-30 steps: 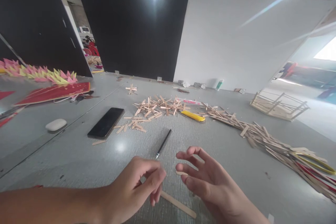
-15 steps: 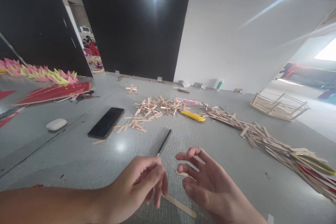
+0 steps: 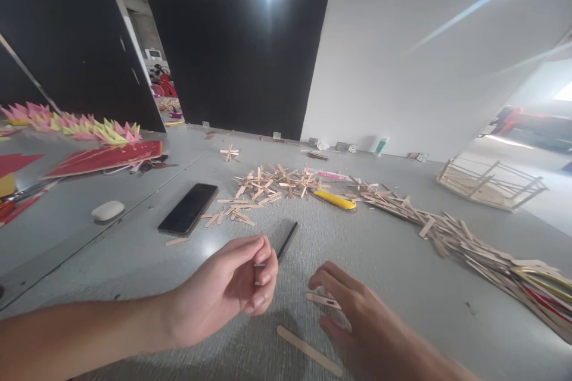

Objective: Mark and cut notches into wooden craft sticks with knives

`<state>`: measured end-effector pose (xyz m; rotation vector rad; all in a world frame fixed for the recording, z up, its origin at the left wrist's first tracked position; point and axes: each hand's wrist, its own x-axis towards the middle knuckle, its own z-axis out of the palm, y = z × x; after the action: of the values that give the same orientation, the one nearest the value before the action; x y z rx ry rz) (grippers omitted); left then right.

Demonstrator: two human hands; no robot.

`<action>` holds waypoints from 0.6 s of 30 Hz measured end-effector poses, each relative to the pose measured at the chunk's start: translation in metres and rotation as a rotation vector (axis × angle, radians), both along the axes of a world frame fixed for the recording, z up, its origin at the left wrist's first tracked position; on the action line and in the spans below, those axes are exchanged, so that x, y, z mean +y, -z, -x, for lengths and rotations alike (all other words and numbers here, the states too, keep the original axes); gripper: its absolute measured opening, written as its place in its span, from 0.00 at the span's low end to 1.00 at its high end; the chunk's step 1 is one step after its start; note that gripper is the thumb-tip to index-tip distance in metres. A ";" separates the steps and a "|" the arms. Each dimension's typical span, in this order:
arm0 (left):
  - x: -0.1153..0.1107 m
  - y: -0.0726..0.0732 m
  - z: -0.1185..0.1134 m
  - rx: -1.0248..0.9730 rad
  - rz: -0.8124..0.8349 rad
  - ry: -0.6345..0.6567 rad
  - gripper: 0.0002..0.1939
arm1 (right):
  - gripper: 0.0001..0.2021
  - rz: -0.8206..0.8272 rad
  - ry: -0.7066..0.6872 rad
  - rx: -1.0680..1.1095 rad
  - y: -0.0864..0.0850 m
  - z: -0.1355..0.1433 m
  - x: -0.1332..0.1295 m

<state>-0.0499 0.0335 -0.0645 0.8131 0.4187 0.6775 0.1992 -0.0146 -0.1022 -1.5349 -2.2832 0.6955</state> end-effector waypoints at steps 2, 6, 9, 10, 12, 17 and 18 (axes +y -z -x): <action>0.001 -0.001 0.001 0.192 -0.193 -0.003 0.18 | 0.20 -0.016 -0.004 -0.045 0.002 -0.003 0.001; 0.009 0.002 0.008 0.701 -0.697 0.037 0.26 | 0.15 -0.068 0.023 -0.119 0.001 -0.010 0.008; 0.019 0.013 0.014 0.858 -0.884 -0.056 0.20 | 0.13 -0.088 0.040 -0.208 -0.003 -0.017 0.010; 0.022 0.017 0.015 0.893 -0.940 -0.091 0.14 | 0.14 -0.087 0.041 -0.232 -0.005 -0.020 0.011; 0.026 0.026 0.015 0.922 -1.038 -0.105 0.07 | 0.22 -0.095 0.042 -0.250 -0.008 -0.025 0.011; 0.031 0.047 0.002 0.973 -1.152 -0.156 0.14 | 0.28 -0.273 0.073 -0.141 -0.012 -0.027 0.013; 0.033 0.051 -0.001 1.002 -1.142 -0.201 0.14 | 0.25 -0.269 0.073 -0.126 -0.013 -0.025 0.013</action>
<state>-0.0485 0.0660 -0.1160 2.2422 1.0510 0.6288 0.2247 -0.0014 -0.0889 -1.5605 -2.2849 0.2650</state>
